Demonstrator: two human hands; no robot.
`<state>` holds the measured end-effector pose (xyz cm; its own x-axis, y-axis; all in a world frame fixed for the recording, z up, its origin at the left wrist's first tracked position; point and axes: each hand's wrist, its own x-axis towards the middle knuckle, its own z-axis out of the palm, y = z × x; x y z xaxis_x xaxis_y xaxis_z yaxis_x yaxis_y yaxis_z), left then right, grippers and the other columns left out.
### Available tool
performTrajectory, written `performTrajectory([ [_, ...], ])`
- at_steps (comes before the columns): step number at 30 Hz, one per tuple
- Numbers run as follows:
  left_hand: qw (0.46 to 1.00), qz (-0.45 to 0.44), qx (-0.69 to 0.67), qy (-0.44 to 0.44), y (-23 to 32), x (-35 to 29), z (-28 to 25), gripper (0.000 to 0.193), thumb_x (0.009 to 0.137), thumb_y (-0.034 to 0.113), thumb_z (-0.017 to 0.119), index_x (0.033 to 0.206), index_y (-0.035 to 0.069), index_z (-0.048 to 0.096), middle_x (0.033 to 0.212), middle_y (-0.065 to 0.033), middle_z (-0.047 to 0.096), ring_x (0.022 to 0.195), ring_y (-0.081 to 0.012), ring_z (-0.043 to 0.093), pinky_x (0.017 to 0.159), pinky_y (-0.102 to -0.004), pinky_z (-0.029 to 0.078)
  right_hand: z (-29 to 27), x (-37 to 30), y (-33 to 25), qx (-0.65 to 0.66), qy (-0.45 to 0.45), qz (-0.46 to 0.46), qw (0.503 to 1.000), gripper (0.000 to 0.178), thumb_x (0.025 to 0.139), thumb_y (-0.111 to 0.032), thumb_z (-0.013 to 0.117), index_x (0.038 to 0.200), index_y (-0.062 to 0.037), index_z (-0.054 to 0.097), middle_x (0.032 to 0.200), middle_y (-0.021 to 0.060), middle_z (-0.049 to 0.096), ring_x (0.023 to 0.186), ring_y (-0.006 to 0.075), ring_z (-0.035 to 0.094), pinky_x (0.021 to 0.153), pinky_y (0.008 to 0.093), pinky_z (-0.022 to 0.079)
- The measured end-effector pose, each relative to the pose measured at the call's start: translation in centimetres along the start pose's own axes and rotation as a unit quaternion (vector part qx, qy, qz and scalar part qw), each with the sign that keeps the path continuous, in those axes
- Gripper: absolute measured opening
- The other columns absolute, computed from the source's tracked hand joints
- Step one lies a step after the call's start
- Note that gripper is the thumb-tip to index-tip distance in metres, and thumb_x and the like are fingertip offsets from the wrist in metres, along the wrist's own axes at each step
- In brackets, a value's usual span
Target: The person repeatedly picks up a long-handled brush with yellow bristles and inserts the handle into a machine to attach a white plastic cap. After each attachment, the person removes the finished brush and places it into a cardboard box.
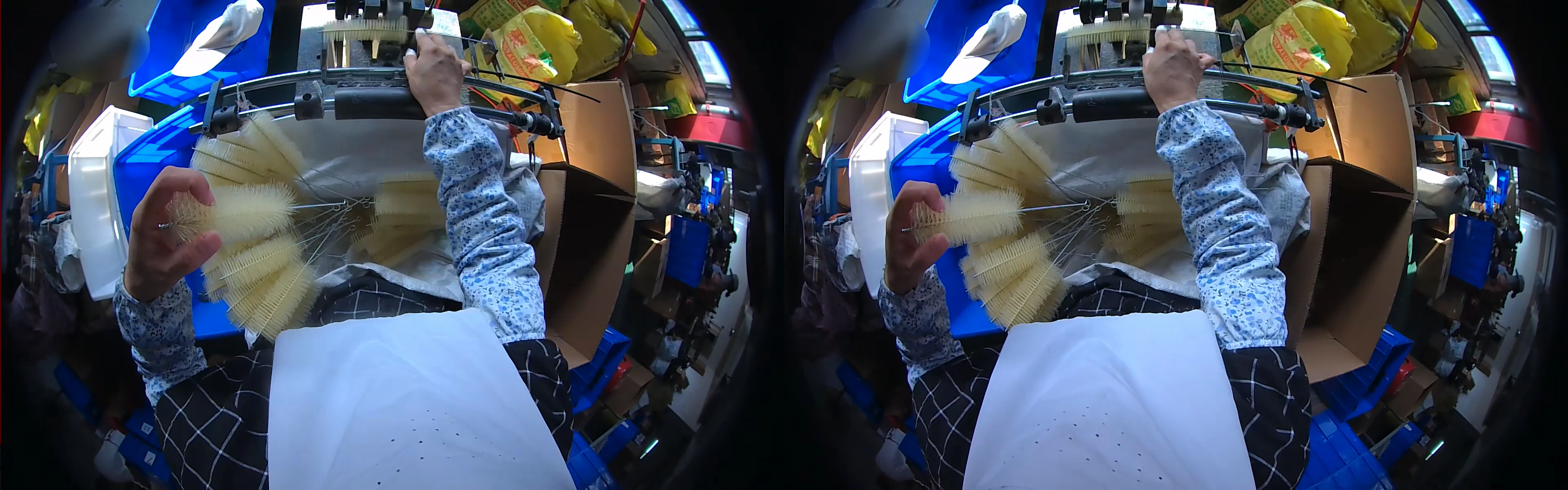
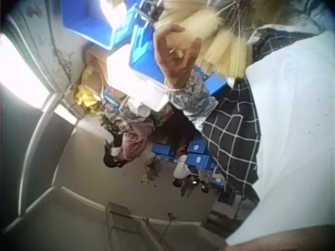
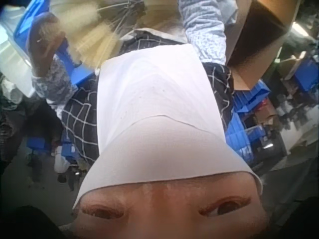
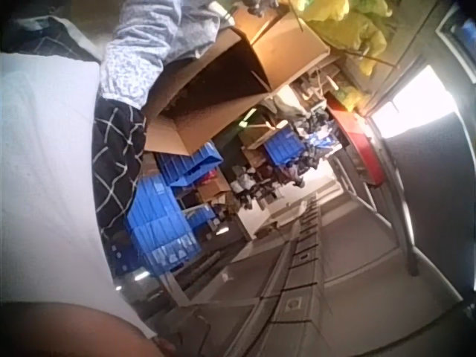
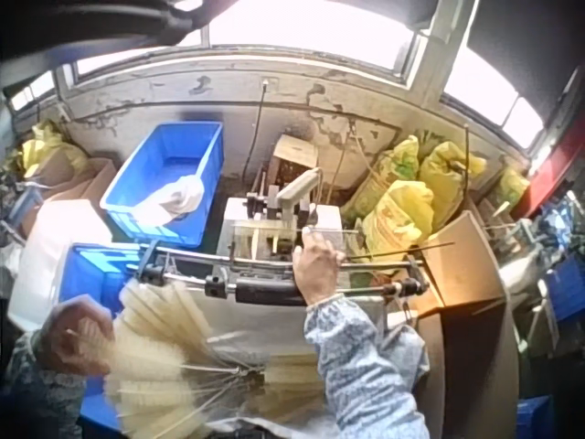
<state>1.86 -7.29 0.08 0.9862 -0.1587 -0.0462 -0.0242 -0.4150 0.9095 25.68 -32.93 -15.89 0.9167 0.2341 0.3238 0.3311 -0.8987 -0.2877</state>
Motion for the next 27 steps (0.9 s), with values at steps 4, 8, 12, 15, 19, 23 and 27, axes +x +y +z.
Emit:
performTrajectory([
  [4, 1.000, 0.006, -0.002, -0.014, 0.1, 0.6, 0.5, 0.039, 0.066, 0.017, 0.069, 0.097, 0.003, 0.048, 0.091, -0.0042, 0.044, 0.081, -0.0119, 0.044, 0.070, -0.0233, 0.037, 0.7, -0.2, -1.7, -0.027, 0.011, -0.002, 1.000, 0.035, 0.078, -0.022, 0.054, 0.110, -0.0093, 0.056, 0.108, 0.0088, 0.056, 0.097, 0.0261, 0.055, 0.079, 0.0463, 0.037],
  [8, 1.000, 0.015, 0.001, -0.013, 0.2, 0.5, 0.5, 0.039, 0.066, 0.016, 0.069, 0.097, 0.003, 0.048, 0.091, -0.0045, 0.044, 0.081, -0.0121, 0.044, 0.071, -0.0233, 0.037, 0.5, -0.3, -0.6, -0.001, 0.012, -0.021, 1.000, 0.034, 0.077, -0.022, 0.055, 0.108, -0.0087, 0.057, 0.105, 0.0082, 0.058, 0.095, 0.0259, 0.056, 0.077, 0.0445, 0.038],
  [12, 1.000, 0.022, 0.001, -0.002, -0.5, 0.0, 0.0, 0.040, 0.067, 0.017, 0.068, 0.098, 0.003, 0.047, 0.091, -0.0043, 0.044, 0.082, -0.0124, 0.044, 0.072, -0.0235, 0.037, -0.1, -0.3, 2.9, 0.004, 0.047, -0.031, 0.998, 0.032, 0.077, -0.023, 0.055, 0.104, -0.0077, 0.060, 0.098, 0.0074, 0.059, 0.090, 0.0252, 0.057, 0.072, 0.0426, 0.040],
  [15, 1.000, 0.019, 0.006, 0.016, -1.0, -0.5, -0.2, 0.042, 0.067, 0.018, 0.068, 0.099, 0.003, 0.046, 0.091, -0.0041, 0.044, 0.082, -0.0121, 0.044, 0.072, -0.0232, 0.037, -0.8, -0.1, 5.8, 0.001, 0.033, -0.024, 0.999, 0.032, 0.077, -0.023, 0.056, 0.104, -0.0073, 0.060, 0.097, 0.0066, 0.059, 0.089, 0.0260, 0.057, 0.070, 0.0422, 0.040],
  [19, 0.999, 0.024, 0.007, 0.042, -1.1, -0.8, -0.1, 0.039, 0.066, 0.015, 0.064, 0.100, 0.004, 0.046, 0.092, -0.0040, 0.043, 0.081, -0.0116, 0.043, 0.071, -0.0235, 0.037, -0.8, 0.4, 10.3, 0.035, 0.046, -0.042, 0.997, 0.032, 0.075, -0.025, 0.057, 0.104, -0.0113, 0.059, 0.096, 0.0067, 0.058, 0.091, 0.0258, 0.056, 0.073, 0.0450, 0.038],
  [23, 0.998, 0.008, -0.020, 0.060, -0.6, -0.2, -0.3, 0.038, 0.066, 0.013, 0.057, 0.101, 0.004, 0.046, 0.091, -0.0042, 0.043, 0.081, -0.0117, 0.043, 0.071, -0.0236, 0.036, -3.5, 2.6, 14.3, 0.048, -0.007, 0.008, 0.999, 0.029, 0.079, -0.027, 0.054, 0.103, -0.0128, 0.061, 0.099, 0.0093, 0.060, 0.090, 0.0295, 0.056, 0.080, 0.0360, 0.043],
  [27, 0.999, 0.013, -0.049, -0.001, -1.0, 0.9, -0.2, 0.039, 0.066, 0.016, 0.054, 0.102, 0.004, 0.046, 0.089, -0.0045, 0.042, 0.080, -0.0116, 0.043, 0.069, -0.0232, 0.036, -4.1, 3.7, 15.0, -0.168, -0.005, -0.108, 0.980, 0.024, 0.083, -0.029, 0.052, 0.102, -0.0174, 0.062, 0.100, 0.0060, 0.061, 0.093, 0.0295, 0.054, 0.081, 0.0371, 0.042],
])
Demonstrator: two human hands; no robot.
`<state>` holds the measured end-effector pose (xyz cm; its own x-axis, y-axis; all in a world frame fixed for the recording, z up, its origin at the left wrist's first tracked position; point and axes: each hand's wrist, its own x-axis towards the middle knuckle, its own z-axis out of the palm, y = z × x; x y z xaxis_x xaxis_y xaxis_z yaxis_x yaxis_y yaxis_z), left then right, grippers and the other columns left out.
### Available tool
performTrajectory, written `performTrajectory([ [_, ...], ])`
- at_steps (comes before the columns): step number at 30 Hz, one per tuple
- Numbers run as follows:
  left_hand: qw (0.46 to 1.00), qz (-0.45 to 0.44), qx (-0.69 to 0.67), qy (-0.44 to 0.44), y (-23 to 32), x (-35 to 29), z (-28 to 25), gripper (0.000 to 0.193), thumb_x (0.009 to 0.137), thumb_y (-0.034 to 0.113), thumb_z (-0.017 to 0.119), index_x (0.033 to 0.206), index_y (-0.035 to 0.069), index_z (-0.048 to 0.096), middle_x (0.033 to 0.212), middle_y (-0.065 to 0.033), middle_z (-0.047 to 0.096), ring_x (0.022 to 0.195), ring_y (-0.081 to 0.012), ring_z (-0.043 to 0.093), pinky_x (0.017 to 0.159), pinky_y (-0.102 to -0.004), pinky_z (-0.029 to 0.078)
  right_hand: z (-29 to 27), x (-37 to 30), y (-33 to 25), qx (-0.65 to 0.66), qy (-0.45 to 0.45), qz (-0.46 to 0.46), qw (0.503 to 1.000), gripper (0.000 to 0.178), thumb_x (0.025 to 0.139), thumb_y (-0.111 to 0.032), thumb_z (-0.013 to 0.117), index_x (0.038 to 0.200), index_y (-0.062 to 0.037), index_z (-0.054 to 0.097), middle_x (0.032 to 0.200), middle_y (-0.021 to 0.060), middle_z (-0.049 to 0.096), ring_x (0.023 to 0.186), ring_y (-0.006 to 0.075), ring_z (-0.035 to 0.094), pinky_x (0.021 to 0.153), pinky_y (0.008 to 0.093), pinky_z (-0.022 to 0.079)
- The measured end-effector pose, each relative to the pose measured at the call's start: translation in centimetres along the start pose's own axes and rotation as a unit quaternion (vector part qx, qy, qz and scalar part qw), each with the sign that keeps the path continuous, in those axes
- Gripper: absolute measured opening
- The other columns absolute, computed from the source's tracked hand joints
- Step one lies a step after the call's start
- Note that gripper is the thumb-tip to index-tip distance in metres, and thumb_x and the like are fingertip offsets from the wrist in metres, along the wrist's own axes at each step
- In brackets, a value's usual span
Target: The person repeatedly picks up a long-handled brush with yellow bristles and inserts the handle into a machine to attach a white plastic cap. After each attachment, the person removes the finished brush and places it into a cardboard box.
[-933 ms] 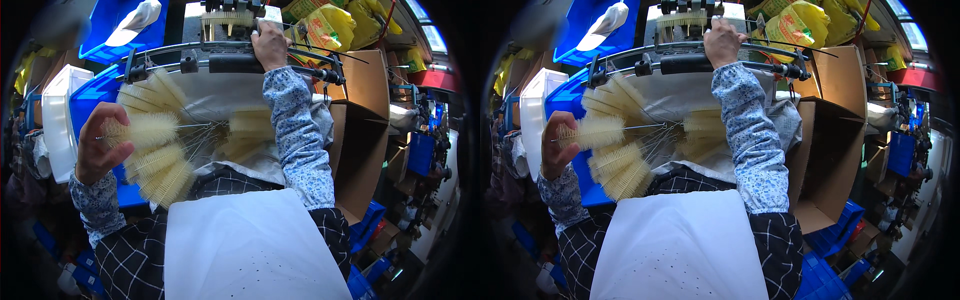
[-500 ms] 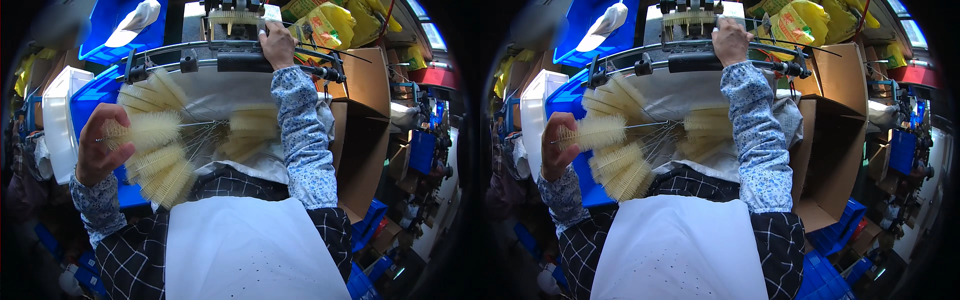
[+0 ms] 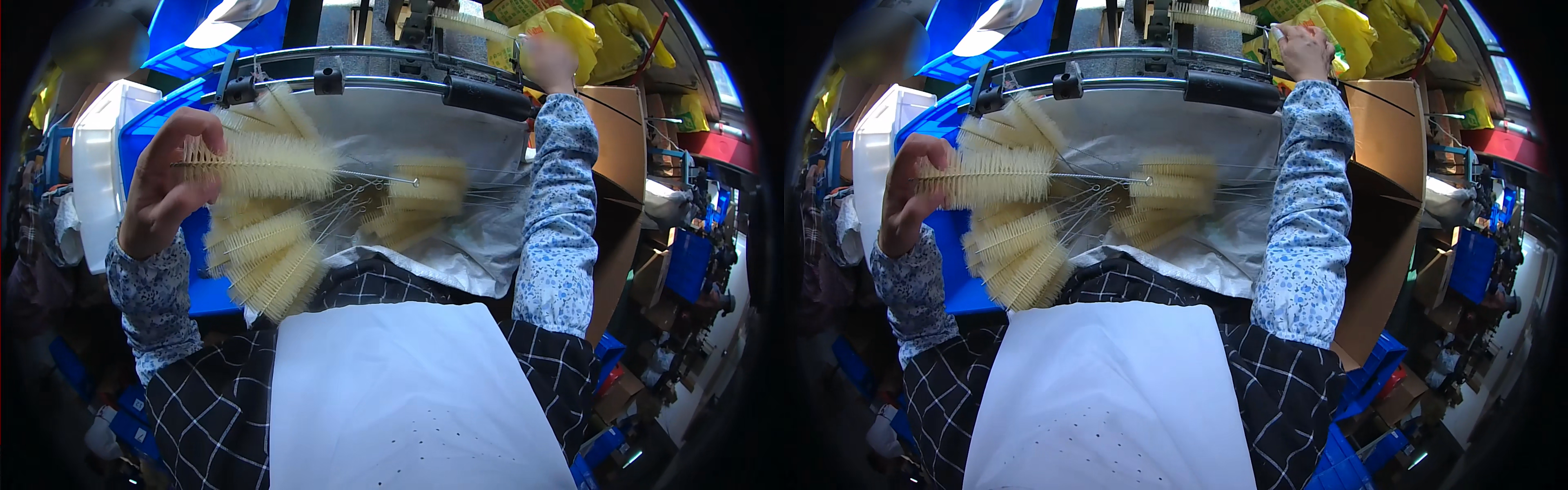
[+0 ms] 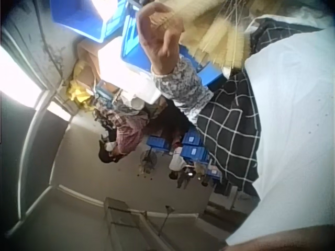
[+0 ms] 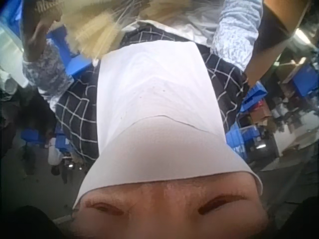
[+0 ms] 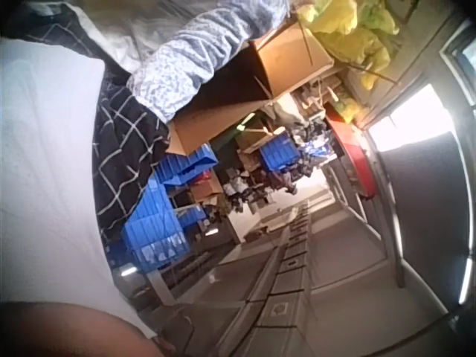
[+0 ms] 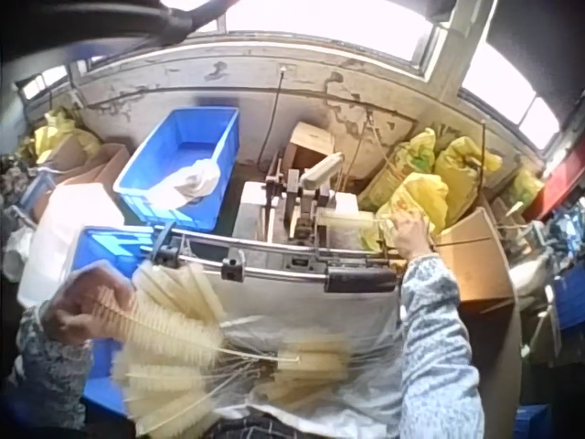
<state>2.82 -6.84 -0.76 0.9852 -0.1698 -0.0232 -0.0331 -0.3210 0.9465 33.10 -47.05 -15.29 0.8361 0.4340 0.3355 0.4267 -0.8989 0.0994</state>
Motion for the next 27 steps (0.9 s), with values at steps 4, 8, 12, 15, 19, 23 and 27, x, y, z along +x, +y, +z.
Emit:
performTrajectory([
  [4, 0.998, 0.020, -0.005, -0.062, -0.2, 0.5, -0.2, 0.035, 0.066, 0.010, 0.055, 0.099, 0.004, 0.046, 0.088, -0.0036, 0.042, 0.078, -0.0110, 0.044, 0.066, -0.0228, 0.038, -2.0, -1.2, 3.7, 0.202, -0.084, -0.001, 0.976, 0.023, 0.086, -0.027, 0.051, 0.103, -0.0150, 0.061, 0.099, 0.0043, 0.061, 0.091, 0.0249, 0.055, 0.078, 0.0345, 0.043],
  [8, 0.994, 0.021, -0.049, -0.097, -0.4, 2.3, 0.7, 0.030, 0.071, 0.007, 0.060, 0.098, 0.004, 0.046, 0.088, -0.0033, 0.042, 0.083, -0.0117, 0.043, 0.072, -0.0232, 0.037, -9.9, -6.3, 3.9, 0.453, -0.308, 0.081, 0.833, 0.038, 0.085, -0.029, 0.056, 0.114, -0.0046, 0.053, 0.101, 0.0047, 0.058, 0.097, 0.0147, 0.051, 0.079, 0.0312, 0.045],
  [12, 0.991, 0.091, -0.057, -0.084, -0.7, 4.5, 5.5, 0.030, 0.078, 0.001, 0.059, 0.103, 0.005, 0.045, 0.093, -0.0033, 0.044, 0.090, -0.0140, 0.043, 0.084, -0.0268, 0.035, -12.6, -7.1, -6.7, 0.486, -0.333, -0.128, 0.798, 0.051, 0.084, -0.035, 0.056, 0.124, -0.0067, 0.043, 0.107, 0.0108, 0.056, 0.103, 0.0203, 0.050, 0.086, 0.0326, 0.043],
  [15, 0.989, 0.091, -0.052, -0.105, -1.5, 5.5, 7.8, 0.032, 0.079, 0.006, 0.061, 0.106, 0.006, 0.044, 0.095, -0.0043, 0.046, 0.090, -0.0142, 0.046, 0.082, -0.0287, 0.038, -14.4, -8.9, -15.5, 0.620, -0.410, -0.095, 0.662, 0.046, 0.086, -0.028, 0.055, 0.122, -0.0014, 0.041, 0.109, 0.0098, 0.054, 0.102, 0.0168, 0.050, 0.088, 0.0278, 0.038],
  [19, 0.989, -0.019, -0.112, -0.099, -1.6, 3.6, 6.9, 0.046, 0.078, 0.015, 0.065, 0.115, 0.008, 0.039, 0.097, -0.0056, 0.049, 0.092, -0.0158, 0.049, 0.082, -0.0316, 0.041, -11.8, -9.4, -18.5, 0.696, -0.332, -0.076, 0.632, 0.031, 0.086, -0.023, 0.055, 0.110, -0.0037, 0.050, 0.098, 0.0104, 0.058, 0.091, 0.0206, 0.055, 0.078, 0.0309, 0.043],
  [23, 0.970, -0.079, 0.229, -0.035, -4.1, 0.3, 0.9, 0.072, 0.067, 0.028, 0.073, 0.125, 0.010, 0.033, 0.109, -0.0121, 0.050, 0.096, -0.0255, 0.053, 0.084, -0.0356, 0.042, -5.8, -4.5, -12.9, 0.320, 0.021, -0.036, 0.947, 0.021, 0.078, -0.016, 0.058, 0.100, -0.0137, 0.057, 0.089, 0.0059, 0.060, 0.081, 0.0257, 0.054, 0.071, 0.0357, 0.043],
  [27, 0.885, -0.243, 0.393, -0.053, -5.7, -3.7, -2.4, 0.065, 0.070, 0.019, 0.070, 0.123, 0.010, 0.033, 0.101, -0.0170, 0.054, 0.094, -0.0322, 0.054, 0.083, -0.0376, 0.042, -1.2, -2.0, -9.4, 0.094, 0.011, 0.022, 0.995, 0.024, 0.078, -0.019, 0.053, 0.100, -0.0220, 0.060, 0.090, 0.0014, 0.059, 0.085, 0.0237, 0.051, 0.073, 0.0382, 0.039],
])
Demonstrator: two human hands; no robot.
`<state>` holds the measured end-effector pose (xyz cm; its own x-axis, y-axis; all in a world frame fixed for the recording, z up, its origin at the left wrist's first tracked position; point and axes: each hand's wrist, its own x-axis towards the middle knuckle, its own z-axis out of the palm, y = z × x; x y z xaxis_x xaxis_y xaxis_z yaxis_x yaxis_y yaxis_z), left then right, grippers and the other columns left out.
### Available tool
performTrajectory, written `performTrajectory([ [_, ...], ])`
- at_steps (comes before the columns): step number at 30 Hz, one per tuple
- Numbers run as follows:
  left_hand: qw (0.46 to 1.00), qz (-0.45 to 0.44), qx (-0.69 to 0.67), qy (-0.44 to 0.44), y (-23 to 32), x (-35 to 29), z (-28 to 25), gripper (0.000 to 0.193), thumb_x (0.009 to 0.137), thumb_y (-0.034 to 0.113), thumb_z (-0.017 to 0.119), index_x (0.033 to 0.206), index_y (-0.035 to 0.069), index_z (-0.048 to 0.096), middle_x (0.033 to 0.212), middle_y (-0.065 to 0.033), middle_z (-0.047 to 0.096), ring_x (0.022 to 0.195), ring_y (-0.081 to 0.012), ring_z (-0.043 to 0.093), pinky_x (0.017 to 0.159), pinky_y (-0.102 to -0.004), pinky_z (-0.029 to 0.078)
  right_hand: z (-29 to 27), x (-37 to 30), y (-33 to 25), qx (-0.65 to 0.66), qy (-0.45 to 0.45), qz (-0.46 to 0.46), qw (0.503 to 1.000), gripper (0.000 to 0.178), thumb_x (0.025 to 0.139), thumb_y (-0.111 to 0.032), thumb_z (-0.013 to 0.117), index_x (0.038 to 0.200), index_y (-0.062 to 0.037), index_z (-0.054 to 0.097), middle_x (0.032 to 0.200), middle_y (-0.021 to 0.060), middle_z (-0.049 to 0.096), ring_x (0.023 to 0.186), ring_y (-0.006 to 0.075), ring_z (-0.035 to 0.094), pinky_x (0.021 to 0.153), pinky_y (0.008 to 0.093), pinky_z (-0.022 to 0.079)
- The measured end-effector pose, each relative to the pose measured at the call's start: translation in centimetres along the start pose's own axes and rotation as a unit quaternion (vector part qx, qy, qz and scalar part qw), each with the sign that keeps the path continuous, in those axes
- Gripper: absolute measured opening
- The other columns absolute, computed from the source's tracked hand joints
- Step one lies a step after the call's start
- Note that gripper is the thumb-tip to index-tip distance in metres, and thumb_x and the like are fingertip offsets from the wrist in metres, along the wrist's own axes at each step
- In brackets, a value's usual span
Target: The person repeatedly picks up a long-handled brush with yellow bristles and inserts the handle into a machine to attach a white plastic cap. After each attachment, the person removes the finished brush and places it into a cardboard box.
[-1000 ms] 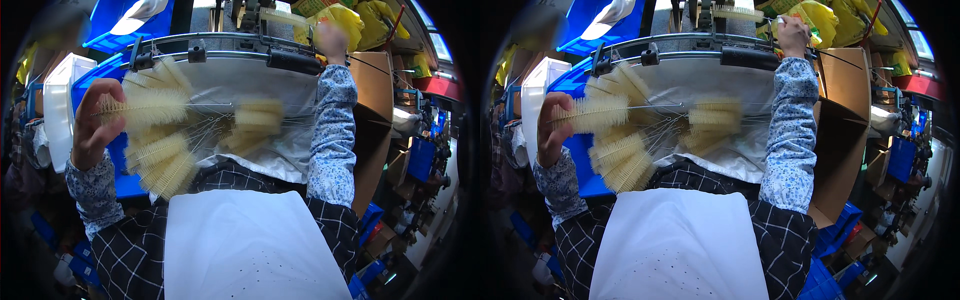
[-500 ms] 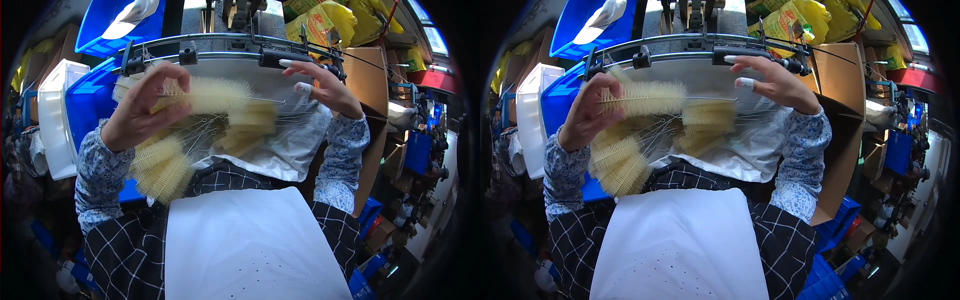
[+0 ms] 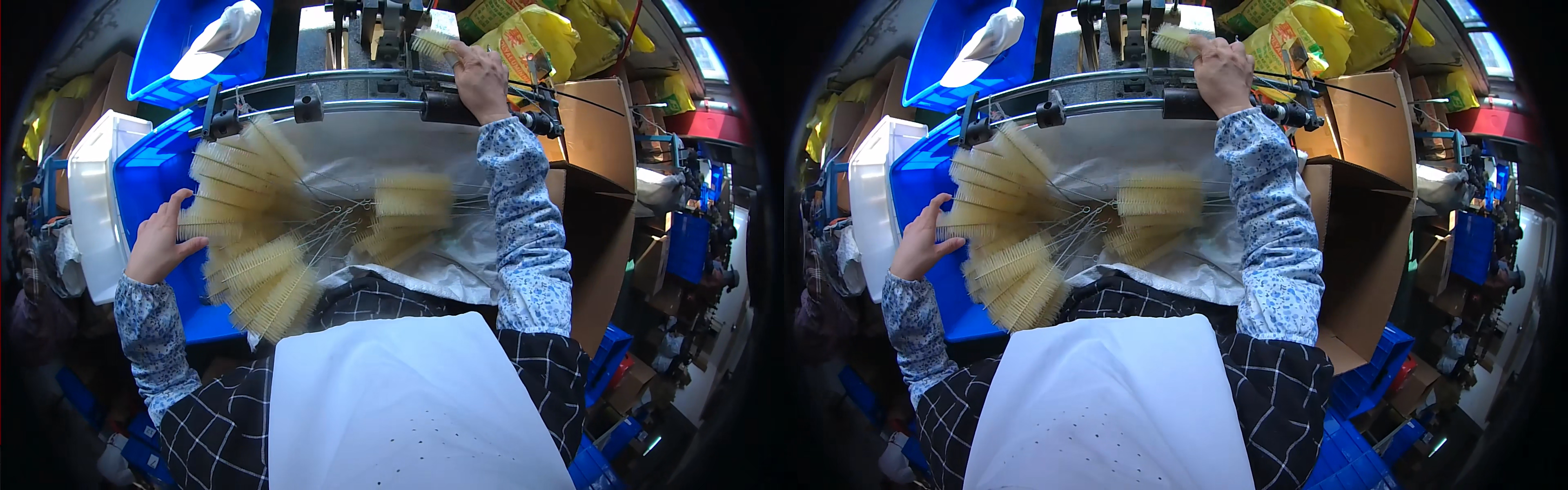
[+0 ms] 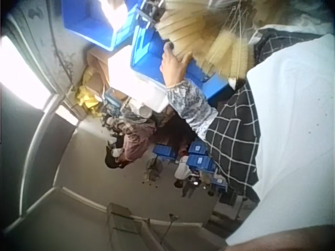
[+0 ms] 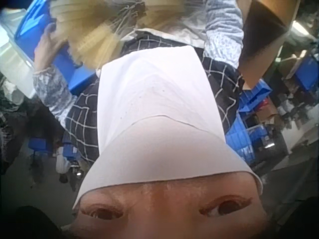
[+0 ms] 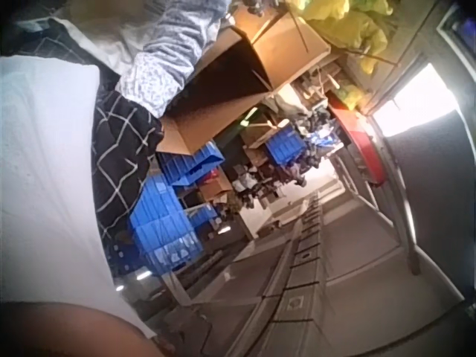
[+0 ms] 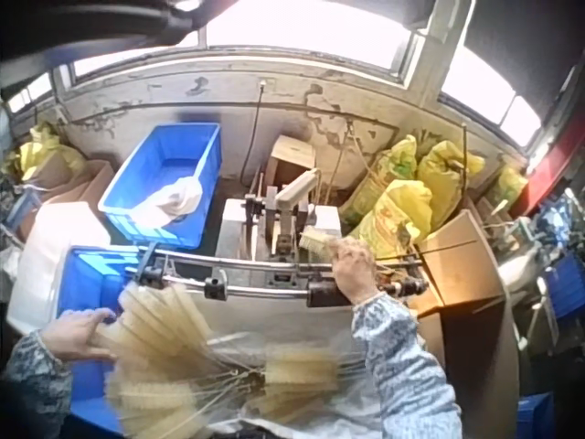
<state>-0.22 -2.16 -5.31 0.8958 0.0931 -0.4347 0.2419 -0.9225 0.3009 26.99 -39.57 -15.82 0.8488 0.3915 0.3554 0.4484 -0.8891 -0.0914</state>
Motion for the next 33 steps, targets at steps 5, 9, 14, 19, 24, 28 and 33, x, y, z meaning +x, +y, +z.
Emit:
performTrajectory([
  [5, 0.981, -0.016, -0.194, -0.017, -1.1, -0.5, 0.4, 0.049, 0.074, 0.010, 0.064, 0.115, 0.010, 0.038, 0.086, -0.0108, 0.053, 0.079, -0.0217, 0.055, 0.074, -0.0318, 0.044, 1.1, 0.8, 0.3, 0.000, -0.018, 0.001, 1.000, 0.029, 0.080, -0.024, 0.050, 0.108, -0.0231, 0.057, 0.090, 0.0012, 0.058, 0.086, 0.0265, 0.051, 0.073, 0.0404, 0.038],
  [9, 0.975, -0.015, -0.221, -0.028, 0.1, -0.4, -0.4, 0.035, 0.073, 0.004, 0.058, 0.104, 0.005, 0.042, 0.080, -0.0062, 0.049, 0.075, -0.0127, 0.049, 0.070, -0.0249, 0.041, 1.5, 0.9, 0.5, 0.020, -0.010, -0.025, 0.999, 0.030, 0.080, -0.023, 0.051, 0.109, -0.0239, 0.056, 0.090, 0.0006, 0.057, 0.087, 0.0260, 0.050, 0.074, 0.0398, 0.038],
  [14, 0.960, 0.024, -0.278, -0.031, 1.0, -0.6, -1.6, 0.030, 0.071, 0.001, 0.055, 0.099, 0.004, 0.045, 0.082, -0.0026, 0.047, 0.076, -0.0087, 0.046, 0.070, -0.0209, 0.039, 2.2, 1.6, 1.4, 0.033, -0.042, -0.035, 0.998, 0.030, 0.080, -0.020, 0.051, 0.109, -0.0257, 0.056, 0.095, -0.0004, 0.057, 0.092, 0.0243, 0.049, 0.078, 0.0404, 0.036],
  [19, 0.959, 0.090, -0.267, 0.033, 2.0, -1.7, -3.7, 0.037, 0.070, -0.001, 0.055, 0.105, 0.004, 0.045, 0.094, -0.0031, 0.046, 0.086, -0.0099, 0.047, 0.078, -0.0222, 0.038, 3.7, 3.1, 2.1, -0.038, -0.018, -0.082, 0.996, 0.032, 0.083, -0.016, 0.047, 0.111, -0.0289, 0.055, 0.106, -0.0023, 0.054, 0.111, 0.0206, 0.040, 0.091, 0.0446, 0.025],
  [24, 0.957, 0.099, -0.268, 0.052, 1.9, -2.6, -4.8, 0.042, 0.071, -0.002, 0.055, 0.111, 0.004, 0.043, 0.103, -0.0051, 0.045, 0.096, -0.0127, 0.046, 0.085, -0.0255, 0.036, 3.0, 3.0, 3.3, -0.094, -0.031, -0.089, 0.991, 0.033, 0.083, -0.020, 0.048, 0.115, -0.0265, 0.052, 0.111, -0.0006, 0.053, 0.114, 0.0215, 0.039, 0.091, 0.0472, 0.025],
  [28, 0.943, 0.134, -0.283, 0.116, 2.0, -2.7, -4.3, 0.040, 0.070, -0.003, 0.053, 0.108, 0.004, 0.044, 0.102, -0.0067, 0.045, 0.097, -0.0148, 0.046, 0.087, -0.0284, 0.037, 1.7, 0.9, 4.6, -0.019, 0.075, -0.031, 0.997, 0.041, 0.080, -0.029, 0.053, 0.119, -0.0181, 0.048, 0.112, 0.0057, 0.053, 0.108, 0.0246, 0.043, 0.089, 0.0476, 0.027],
  [33, 0.922, 0.165, -0.324, 0.132, 2.8, -1.5, -3.8, 0.039, 0.068, -0.005, 0.053, 0.105, 0.004, 0.045, 0.101, -0.0075, 0.046, 0.095, -0.0151, 0.047, 0.086, -0.0289, 0.038, 0.9, -0.6, 5.3, 0.036, 0.013, 0.098, 0.994, 0.044, 0.076, -0.032, 0.057, 0.116, -0.0135, 0.051, 0.108, 0.0077, 0.056, 0.103, 0.0266, 0.048, 0.085, 0.0436, 0.033],
])
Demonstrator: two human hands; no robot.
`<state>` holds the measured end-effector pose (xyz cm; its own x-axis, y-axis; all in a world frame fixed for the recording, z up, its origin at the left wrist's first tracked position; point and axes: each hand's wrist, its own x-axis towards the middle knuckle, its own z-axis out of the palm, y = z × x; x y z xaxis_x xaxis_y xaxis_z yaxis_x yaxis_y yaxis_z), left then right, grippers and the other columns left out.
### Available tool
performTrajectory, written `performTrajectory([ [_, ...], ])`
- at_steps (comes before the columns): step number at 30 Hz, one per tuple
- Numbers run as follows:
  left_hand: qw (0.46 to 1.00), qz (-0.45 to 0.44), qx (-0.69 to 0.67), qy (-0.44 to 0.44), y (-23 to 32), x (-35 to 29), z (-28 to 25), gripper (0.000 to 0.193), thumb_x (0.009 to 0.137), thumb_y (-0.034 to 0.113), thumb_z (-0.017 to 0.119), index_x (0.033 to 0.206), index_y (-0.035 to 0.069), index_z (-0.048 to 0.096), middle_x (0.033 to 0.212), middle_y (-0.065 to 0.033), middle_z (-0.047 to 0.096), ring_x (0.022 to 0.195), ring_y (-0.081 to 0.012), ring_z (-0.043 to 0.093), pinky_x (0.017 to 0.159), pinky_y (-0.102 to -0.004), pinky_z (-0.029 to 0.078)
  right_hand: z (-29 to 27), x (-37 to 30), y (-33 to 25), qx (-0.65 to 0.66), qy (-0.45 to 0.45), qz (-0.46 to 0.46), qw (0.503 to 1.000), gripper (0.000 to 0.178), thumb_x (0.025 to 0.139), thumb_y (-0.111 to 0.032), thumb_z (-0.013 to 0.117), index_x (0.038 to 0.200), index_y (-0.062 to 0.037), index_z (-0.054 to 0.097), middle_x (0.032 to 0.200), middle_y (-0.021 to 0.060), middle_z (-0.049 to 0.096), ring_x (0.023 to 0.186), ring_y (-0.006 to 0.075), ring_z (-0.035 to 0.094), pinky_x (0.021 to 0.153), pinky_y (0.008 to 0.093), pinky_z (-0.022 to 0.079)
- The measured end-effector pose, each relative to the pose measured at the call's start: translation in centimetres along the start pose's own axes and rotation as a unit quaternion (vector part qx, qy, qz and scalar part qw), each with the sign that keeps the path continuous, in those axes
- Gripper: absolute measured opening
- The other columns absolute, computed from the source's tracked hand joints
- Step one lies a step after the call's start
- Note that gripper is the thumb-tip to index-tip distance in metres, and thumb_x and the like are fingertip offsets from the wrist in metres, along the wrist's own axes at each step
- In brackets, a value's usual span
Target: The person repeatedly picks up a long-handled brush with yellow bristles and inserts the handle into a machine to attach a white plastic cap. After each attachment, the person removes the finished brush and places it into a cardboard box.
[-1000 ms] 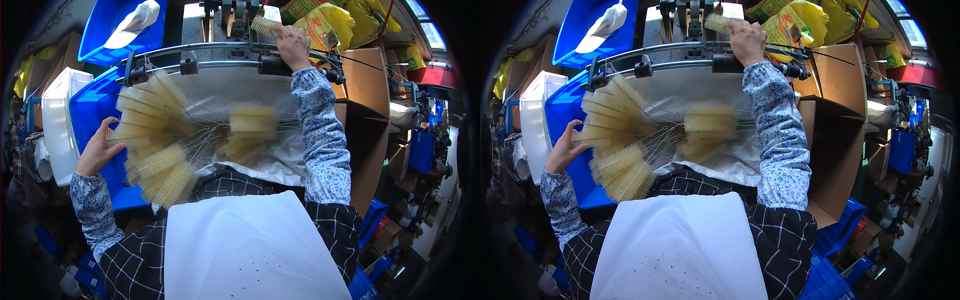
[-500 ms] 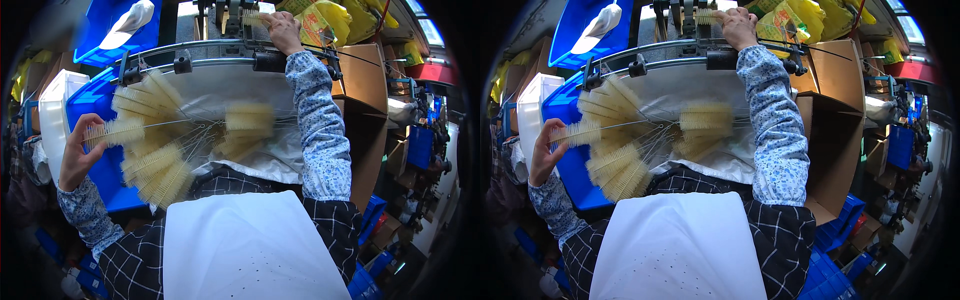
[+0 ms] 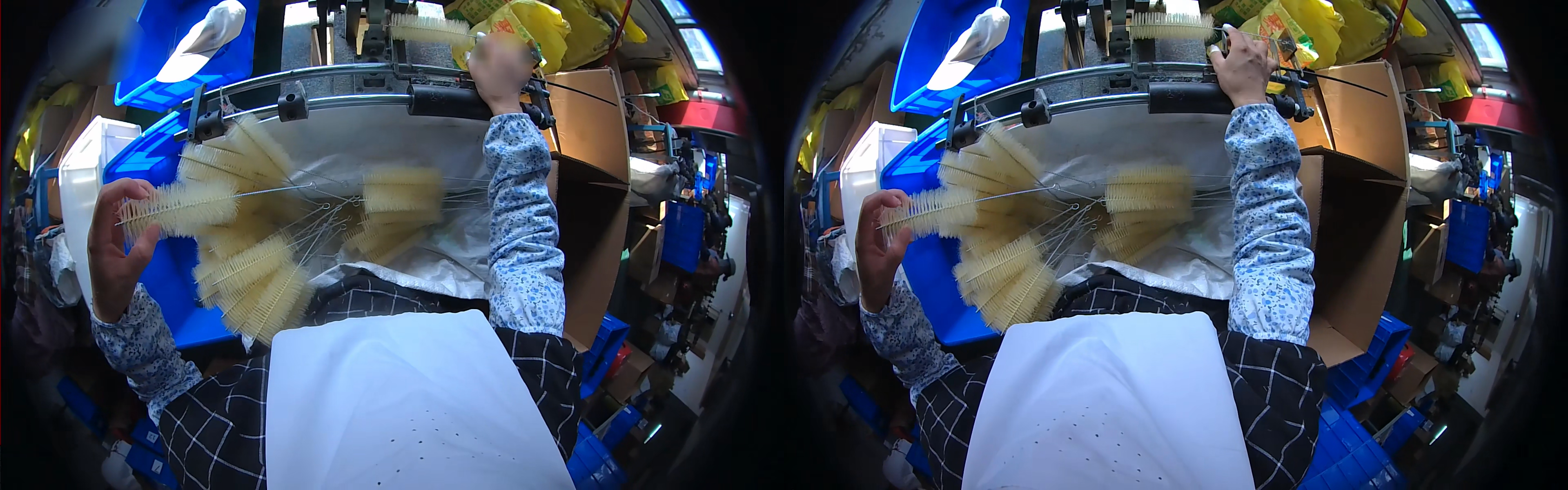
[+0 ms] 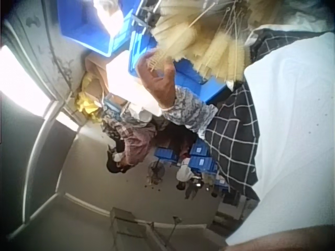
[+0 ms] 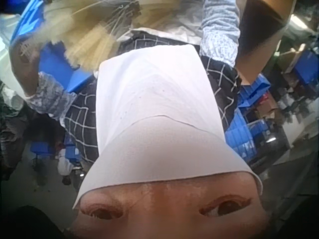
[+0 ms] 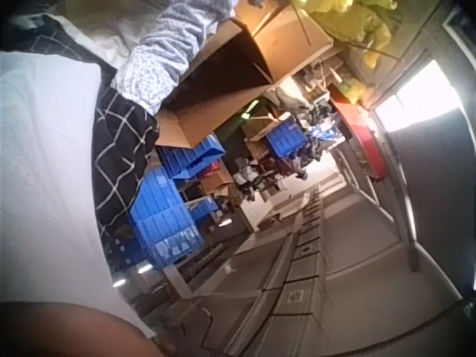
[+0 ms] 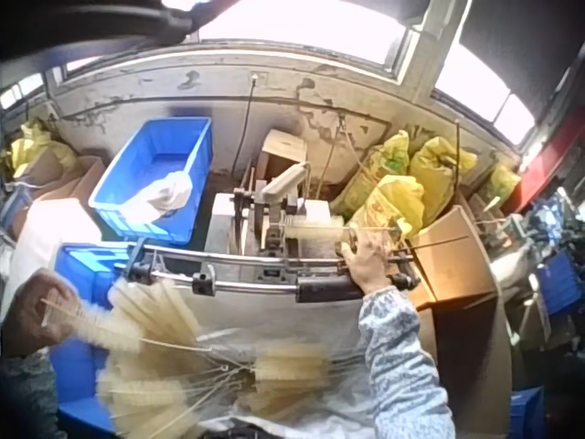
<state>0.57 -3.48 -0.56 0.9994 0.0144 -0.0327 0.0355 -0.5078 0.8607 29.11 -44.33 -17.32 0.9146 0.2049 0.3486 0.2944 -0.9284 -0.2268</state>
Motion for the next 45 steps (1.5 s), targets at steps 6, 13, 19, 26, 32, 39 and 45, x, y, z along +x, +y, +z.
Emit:
performTrajectory([
  [6, 1.000, 0.013, 0.006, -0.018, 1.2, 0.5, 0.3, 0.039, 0.067, -0.004, 0.054, 0.105, 0.004, 0.045, 0.100, -0.0074, 0.047, 0.095, -0.0152, 0.047, 0.086, -0.0290, 0.038, 1.0, 0.3, -1.3, 0.078, 0.019, -0.010, 0.997, 0.037, 0.074, -0.027, 0.059, 0.107, -0.0108, 0.059, 0.103, 0.0086, 0.059, 0.096, 0.0258, 0.055, 0.080, 0.0431, 0.039],
  [13, 1.000, 0.013, 0.020, -0.001, 1.3, -0.1, -0.2, 0.039, 0.066, -0.004, 0.053, 0.104, 0.004, 0.045, 0.100, -0.0075, 0.047, 0.095, -0.0151, 0.047, 0.086, -0.0288, 0.038, 1.3, 0.4, -3.1, 0.089, 0.023, -0.015, 0.996, 0.033, 0.074, -0.023, 0.058, 0.103, -0.0089, 0.060, 0.101, 0.0085, 0.059, 0.093, 0.0259, 0.056, 0.076, 0.0426, 0.040],
  [19, 1.000, 0.014, 0.003, -0.015, 2.4, 0.6, 0.3, 0.040, 0.066, -0.003, 0.054, 0.104, 0.004, 0.045, 0.100, -0.0078, 0.047, 0.095, -0.0153, 0.047, 0.086, -0.0288, 0.038, 1.5, 0.4, -6.2, 0.076, 0.047, -0.026, 0.996, 0.029, 0.074, -0.022, 0.059, 0.099, -0.0071, 0.061, 0.096, 0.0077, 0.060, 0.092, 0.0251, 0.056, 0.076, 0.0424, 0.037],
  [26, 0.999, 0.025, 0.012, -0.032, 2.7, 1.1, 0.9, 0.040, 0.066, -0.003, 0.055, 0.104, 0.003, 0.045, 0.100, -0.0079, 0.047, 0.095, -0.0156, 0.047, 0.085, -0.0285, 0.038, 1.4, -0.1, -12.8, 0.034, 0.008, -0.013, 0.999, 0.029, 0.076, -0.021, 0.057, 0.101, -0.0067, 0.059, 0.099, 0.0089, 0.059, 0.092, 0.0260, 0.056, 0.075, 0.0456, 0.040],
  [32, 0.999, 0.035, 0.017, -0.035, 3.1, 1.4, 1.0, 0.040, 0.065, -0.003, 0.055, 0.104, 0.003, 0.046, 0.099, -0.0079, 0.047, 0.095, -0.0158, 0.048, 0.085, -0.0289, 0.038, 1.0, 0.0, -12.6, 0.035, -0.008, -0.015, 0.999, 0.029, 0.076, -0.021, 0.057, 0.102, -0.0071, 0.059, 0.101, 0.0086, 0.058, 0.092, 0.0264, 0.056, 0.075, 0.0460, 0.040],
  [39, 0.999, 0.045, 0.010, -0.018, 1.6, 0.7, 0.5, 0.040, 0.065, -0.004, 0.053, 0.103, 0.003, 0.045, 0.099, -0.0084, 0.047, 0.095, -0.0166, 0.047, 0.086, -0.0296, 0.037, 0.7, 0.0, -6.1, 0.057, 0.022, -0.032, 0.998, 0.031, 0.076, -0.020, 0.058, 0.103, -0.0057, 0.060, 0.098, 0.0115, 0.060, 0.090, 0.0282, 0.057, 0.076, 0.0397, 0.044],
  [45, 0.997, 0.076, -0.002, -0.009, 0.7, 0.7, 0.6, 0.039, 0.065, 0.000, 0.053, 0.103, 0.003, 0.043, 0.097, -0.0088, 0.046, 0.095, -0.0175, 0.046, 0.087, -0.0319, 0.036, -0.5, 1.1, 0.0, 0.107, -0.039, -0.013, 0.993, 0.030, 0.075, -0.022, 0.059, 0.101, -0.0069, 0.061, 0.097, 0.0128, 0.060, 0.089, 0.0293, 0.057, 0.078, 0.0373, 0.044],
])
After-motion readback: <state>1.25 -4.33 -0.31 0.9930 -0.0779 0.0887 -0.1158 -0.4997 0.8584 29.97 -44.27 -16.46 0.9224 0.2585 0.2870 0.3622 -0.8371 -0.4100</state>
